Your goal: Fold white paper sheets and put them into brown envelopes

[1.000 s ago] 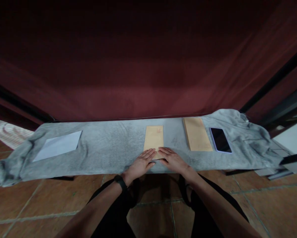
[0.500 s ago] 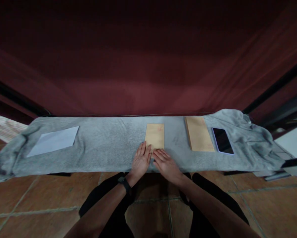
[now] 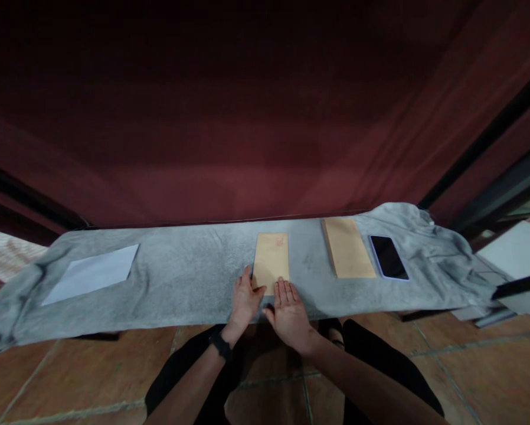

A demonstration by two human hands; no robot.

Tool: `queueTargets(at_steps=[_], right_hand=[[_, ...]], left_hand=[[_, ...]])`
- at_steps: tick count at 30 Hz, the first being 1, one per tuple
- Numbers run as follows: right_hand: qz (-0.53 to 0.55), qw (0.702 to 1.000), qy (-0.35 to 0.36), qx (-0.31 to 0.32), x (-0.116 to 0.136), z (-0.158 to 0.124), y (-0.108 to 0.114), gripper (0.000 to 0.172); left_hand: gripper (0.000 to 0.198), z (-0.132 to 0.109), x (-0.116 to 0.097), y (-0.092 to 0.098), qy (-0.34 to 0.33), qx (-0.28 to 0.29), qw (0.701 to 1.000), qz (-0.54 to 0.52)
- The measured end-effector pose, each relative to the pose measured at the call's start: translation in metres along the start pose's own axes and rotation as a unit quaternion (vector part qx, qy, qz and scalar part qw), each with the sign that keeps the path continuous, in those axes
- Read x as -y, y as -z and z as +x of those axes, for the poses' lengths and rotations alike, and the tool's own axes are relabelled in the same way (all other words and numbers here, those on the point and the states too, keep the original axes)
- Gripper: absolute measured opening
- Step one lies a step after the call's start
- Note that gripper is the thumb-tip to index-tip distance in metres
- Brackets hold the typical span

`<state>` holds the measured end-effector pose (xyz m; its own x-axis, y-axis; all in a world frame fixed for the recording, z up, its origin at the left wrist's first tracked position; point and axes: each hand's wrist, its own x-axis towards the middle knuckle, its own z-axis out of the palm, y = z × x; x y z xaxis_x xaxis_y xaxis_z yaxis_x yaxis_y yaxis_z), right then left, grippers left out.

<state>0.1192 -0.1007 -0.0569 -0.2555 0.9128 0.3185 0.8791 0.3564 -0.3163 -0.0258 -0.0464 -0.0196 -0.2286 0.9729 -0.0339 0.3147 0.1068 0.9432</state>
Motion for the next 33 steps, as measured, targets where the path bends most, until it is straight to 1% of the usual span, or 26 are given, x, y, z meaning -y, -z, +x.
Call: queueTargets(at_steps=[2,4,5,7,9,10,11,12,13,15,16,17,18,19,20,22,25,26,27,28,29,30,31,32,33], right_hand=[[-0.011,1.000,-0.013,0.009,0.002,0.009,0.001,0.066],[-0.021,0.999,-0.025,0.025,0.002,0.019,0.007,0.062],[-0.024,0.999,-0.032,0.034,0.001,0.024,0.012,0.059],[-0.011,0.997,-0.058,0.046,-0.003,0.035,0.026,0.050],[0.057,0.992,-0.104,0.038,-0.010,0.046,0.042,0.043],[0.121,0.983,-0.135,0.023,-0.015,0.050,0.049,0.040],[0.206,0.964,-0.168,0.004,-0.019,0.054,0.054,0.040],[0.306,0.931,-0.198,-0.017,-0.023,0.057,0.058,0.043],[0.411,0.884,-0.221,-0.038,-0.025,0.059,0.060,0.047],[0.588,0.766,-0.248,-0.076,-0.026,0.059,0.058,0.052],[0.645,0.715,-0.255,-0.087,-0.024,0.058,0.054,0.053],[0.678,0.681,-0.261,-0.092,-0.022,0.056,0.050,0.053],[0.690,0.666,-0.268,-0.089,-0.020,0.054,0.045,0.053],[0.688,0.668,-0.274,-0.074,-0.018,0.052,0.041,0.054],[0.677,0.679,-0.278,-0.048,-0.018,0.049,0.037,0.055],[0.651,0.704,-0.283,0.014,-0.024,0.045,0.035,0.058],[0.615,0.724,-0.283,0.130,-0.045,0.042,0.046,0.054],[0.589,0.735,-0.272,0.195,-0.053,0.043,0.052,0.055],[0.563,0.754,-0.260,0.217,-0.061,0.045,0.058,0.057],[0.531,0.790,-0.243,0.186,-0.067,0.047,0.064,0.058],[0.487,0.834,-0.213,0.147,-0.071,0.049,0.068,0.058],[0.436,0.877,-0.175,0.104,-0.074,0.052,0.071,0.056],[0.377,0.914,-0.132,0.075,-0.076,0.055,0.071,0.053],[0.316,0.942,-0.087,0.066,-0.077,0.057,0.069,0.052],[0.258,0.962,-0.047,0.074,-0.076,0.059,0.064,0.052]], left_hand=[[0.072,0.002,-0.003,-0.003,0.053,0.014,0.992,-0.111],[0.070,0.002,-0.010,-0.006,0.077,0.037,0.980,-0.177],[0.068,0.001,-0.015,-0.008,0.074,0.046,0.978,-0.187],[0.060,-0.001,-0.029,-0.013,0.044,0.055,0.981,-0.181],[0.055,-0.005,-0.046,-0.018,-0.001,0.059,0.984,-0.170],[0.054,-0.007,-0.054,-0.021,-0.016,0.058,0.984,-0.170],[0.054,-0.009,-0.062,-0.024,-0.022,0.056,0.983,-0.173],[0.055,-0.010,-0.068,-0.027,-0.016,0.053,0.982,-0.178],[0.056,-0.012,-0.072,-0.030,0.002,0.045,0.981,-0.187],[0.059,-0.014,-0.075,-0.037,0.066,0.045,0.974,-0.210],[0.060,-0.015,-0.073,-0.040,0.100,0.064,0.968,-0.223],[0.059,-0.015,-0.071,-0.043,0.128,0.092,0.960,-0.233],[0.056,-0.014,-0.067,-0.045,0.147,0.119,0.952,-0.239],[0.053,-0.013,-0.063,-0.046,0.157,0.141,0.947,-0.241],[0.050,-0.011,-0.058,-0.047,0.161,0.153,0.946,-0.238],[0.046,-0.005,-0.047,-0.043,0.160,0.154,0.949,-0.222],[0.046,0.005,-0.031,-0.030,0.167,0.179,0.953,-0.177],[0.048,0.008,-0.027,-0.024,0.172,0.192,0.952,-0.163],[0.051,0.010,-0.023,-0.020,0.177,0.203,0.951,-0.151],[0.055,0.011,-0.019,-0.015,0.181,0.212,0.950,-0.139],[0.058,0.011,-0.016,-0.012,0.182,0.219,0.951,-0.125],[0.060,0.012,-0.014,-0.010,0.181,0.224,0.952,-0.109],[0.061,0.011,-0.012,-0.008,0.179,0.230,0.952,-0.091],[0.060,0.011,-0.011,-0.007,0.177,0.238,0.952,-0.072],[0.059,0.010,-0.010,-0.006,0.176,0.249,0.951,-0.054]])
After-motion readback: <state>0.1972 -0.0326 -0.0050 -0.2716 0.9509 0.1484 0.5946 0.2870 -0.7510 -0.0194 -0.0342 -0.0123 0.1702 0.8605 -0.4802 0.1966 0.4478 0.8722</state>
